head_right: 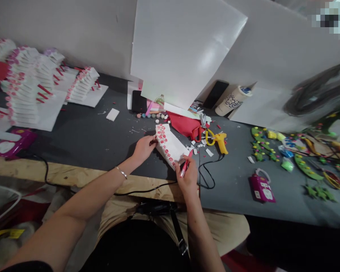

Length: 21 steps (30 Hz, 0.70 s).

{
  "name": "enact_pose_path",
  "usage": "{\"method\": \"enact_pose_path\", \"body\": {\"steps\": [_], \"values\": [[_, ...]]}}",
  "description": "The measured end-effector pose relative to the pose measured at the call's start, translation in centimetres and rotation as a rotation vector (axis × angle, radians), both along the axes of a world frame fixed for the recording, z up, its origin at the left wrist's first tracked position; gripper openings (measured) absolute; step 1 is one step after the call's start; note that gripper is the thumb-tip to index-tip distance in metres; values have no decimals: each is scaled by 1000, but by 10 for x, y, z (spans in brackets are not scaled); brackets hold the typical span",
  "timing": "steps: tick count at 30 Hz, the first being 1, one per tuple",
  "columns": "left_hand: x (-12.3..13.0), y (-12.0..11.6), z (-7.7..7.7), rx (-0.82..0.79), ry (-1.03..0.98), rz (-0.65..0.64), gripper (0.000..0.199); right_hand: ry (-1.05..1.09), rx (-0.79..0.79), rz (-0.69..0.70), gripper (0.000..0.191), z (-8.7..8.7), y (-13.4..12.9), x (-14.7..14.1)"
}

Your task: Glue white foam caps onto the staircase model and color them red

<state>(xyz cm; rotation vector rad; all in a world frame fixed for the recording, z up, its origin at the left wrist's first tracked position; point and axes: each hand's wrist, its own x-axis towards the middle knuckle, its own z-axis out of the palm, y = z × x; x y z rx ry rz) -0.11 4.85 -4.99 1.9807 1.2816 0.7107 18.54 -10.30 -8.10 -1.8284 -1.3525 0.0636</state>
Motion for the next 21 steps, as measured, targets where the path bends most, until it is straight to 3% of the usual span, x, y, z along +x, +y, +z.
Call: {"method": "enact_pose_path", "body": {"steps": [10,21], "values": [[4,3,-1,-12,-15,30,16,-74,11,-9,50,-5,0,0],[5,1,-5,63,55,-23,16,-87,19,-5,49,-1,-2,-1]]}}
